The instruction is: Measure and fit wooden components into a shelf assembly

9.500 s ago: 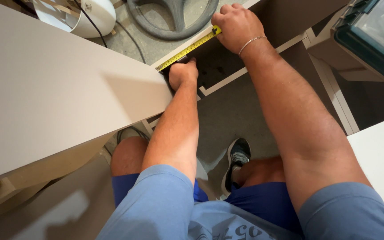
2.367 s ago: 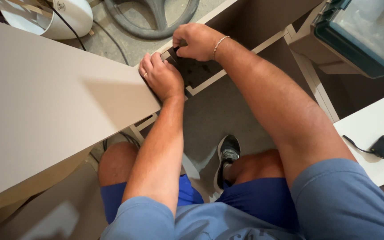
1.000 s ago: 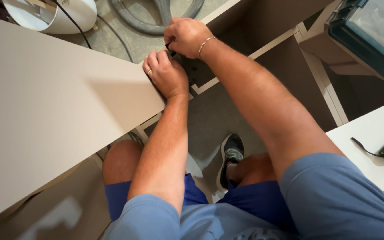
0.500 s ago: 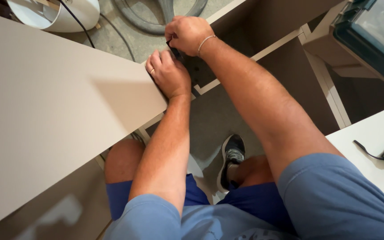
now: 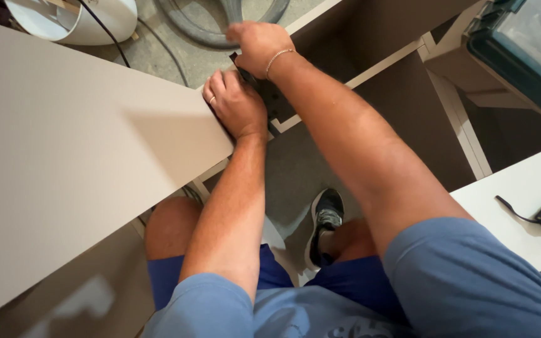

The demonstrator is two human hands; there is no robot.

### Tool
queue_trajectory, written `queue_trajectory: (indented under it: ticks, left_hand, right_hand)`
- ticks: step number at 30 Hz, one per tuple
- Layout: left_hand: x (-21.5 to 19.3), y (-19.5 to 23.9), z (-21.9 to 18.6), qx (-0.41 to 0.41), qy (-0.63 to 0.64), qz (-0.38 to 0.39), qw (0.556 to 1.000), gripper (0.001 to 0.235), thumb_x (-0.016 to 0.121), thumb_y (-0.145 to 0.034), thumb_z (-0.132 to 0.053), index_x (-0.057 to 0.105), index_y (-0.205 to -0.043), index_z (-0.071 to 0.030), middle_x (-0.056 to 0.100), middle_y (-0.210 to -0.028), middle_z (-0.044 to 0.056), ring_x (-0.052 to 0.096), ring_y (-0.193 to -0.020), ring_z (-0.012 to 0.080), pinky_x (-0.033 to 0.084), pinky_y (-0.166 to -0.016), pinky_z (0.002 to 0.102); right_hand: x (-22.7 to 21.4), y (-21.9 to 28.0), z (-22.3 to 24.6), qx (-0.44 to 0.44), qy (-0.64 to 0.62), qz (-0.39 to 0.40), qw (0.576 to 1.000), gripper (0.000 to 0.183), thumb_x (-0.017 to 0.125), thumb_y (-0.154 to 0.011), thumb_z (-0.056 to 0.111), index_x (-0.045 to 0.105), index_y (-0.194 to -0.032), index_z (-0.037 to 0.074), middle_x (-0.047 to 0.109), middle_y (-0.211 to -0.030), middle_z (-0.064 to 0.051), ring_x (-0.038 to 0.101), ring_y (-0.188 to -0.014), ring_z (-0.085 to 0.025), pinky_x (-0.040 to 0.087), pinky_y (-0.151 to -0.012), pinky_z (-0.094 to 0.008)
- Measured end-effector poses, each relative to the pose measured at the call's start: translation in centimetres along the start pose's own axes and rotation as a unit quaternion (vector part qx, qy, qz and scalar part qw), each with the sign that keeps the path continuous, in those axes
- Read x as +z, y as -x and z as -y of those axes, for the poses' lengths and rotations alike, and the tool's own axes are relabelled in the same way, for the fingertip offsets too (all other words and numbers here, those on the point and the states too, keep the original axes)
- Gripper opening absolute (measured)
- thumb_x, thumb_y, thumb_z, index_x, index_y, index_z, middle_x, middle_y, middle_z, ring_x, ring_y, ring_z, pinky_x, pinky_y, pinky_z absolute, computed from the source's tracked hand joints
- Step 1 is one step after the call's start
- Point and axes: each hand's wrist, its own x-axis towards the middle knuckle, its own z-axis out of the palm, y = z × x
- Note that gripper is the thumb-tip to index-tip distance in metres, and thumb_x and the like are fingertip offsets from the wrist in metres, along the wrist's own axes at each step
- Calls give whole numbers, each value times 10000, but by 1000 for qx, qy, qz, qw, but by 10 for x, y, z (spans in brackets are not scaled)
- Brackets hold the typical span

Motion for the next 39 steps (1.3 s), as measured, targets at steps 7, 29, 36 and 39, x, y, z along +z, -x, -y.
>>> queue_trajectory:
  ticks: [7, 29, 36, 39]
  left_hand:
    - [-7, -6, -7, 17, -1, -18, 1000, 168, 546, -952, -122, 619, -833, -30, 647, -1074, 195, 597, -1017, 456, 476, -995, 552]
    - [3, -2, 3, 19, -13, -39, 999, 161, 581, -933, -119, 671, -814, -58, 675, -1064, 188, 614, -1028, 426, 481, -1013, 534]
    - [-1, -2, 2, 25, -2, -29, 999, 208, 573, -948, -185, 642, -802, -55, 661, -1044, 195, 604, -1013, 439, 478, -1007, 541]
    - [-1, -1, 2, 22, -7, -22, 999, 186, 550, -924, -142, 642, -798, -39, 670, -1070, 210, 607, -1022, 456, 473, -1020, 553]
  right_hand:
    - [12, 9, -17, -69, -48, -108, 991, 501, 832, -737, 264, 465, -1070, 190, 659, -1065, -63, 670, -931, -356, 473, -726, -515]
    - [35, 36, -31, -305, 168, -373, 860, 122, 730, -750, 209, 614, -773, 239, 513, -818, 31, 517, -587, -194, 462, -500, -357]
    - [50, 12, -27, -219, 168, -238, 931, 214, 639, -881, 325, 661, -694, 224, 566, -811, -29, 615, -592, -306, 452, -455, -486]
    - [42, 7, -26, -200, 143, -137, 960, 128, 654, -873, 281, 702, -804, 184, 608, -852, -79, 653, -655, -393, 495, -518, -549]
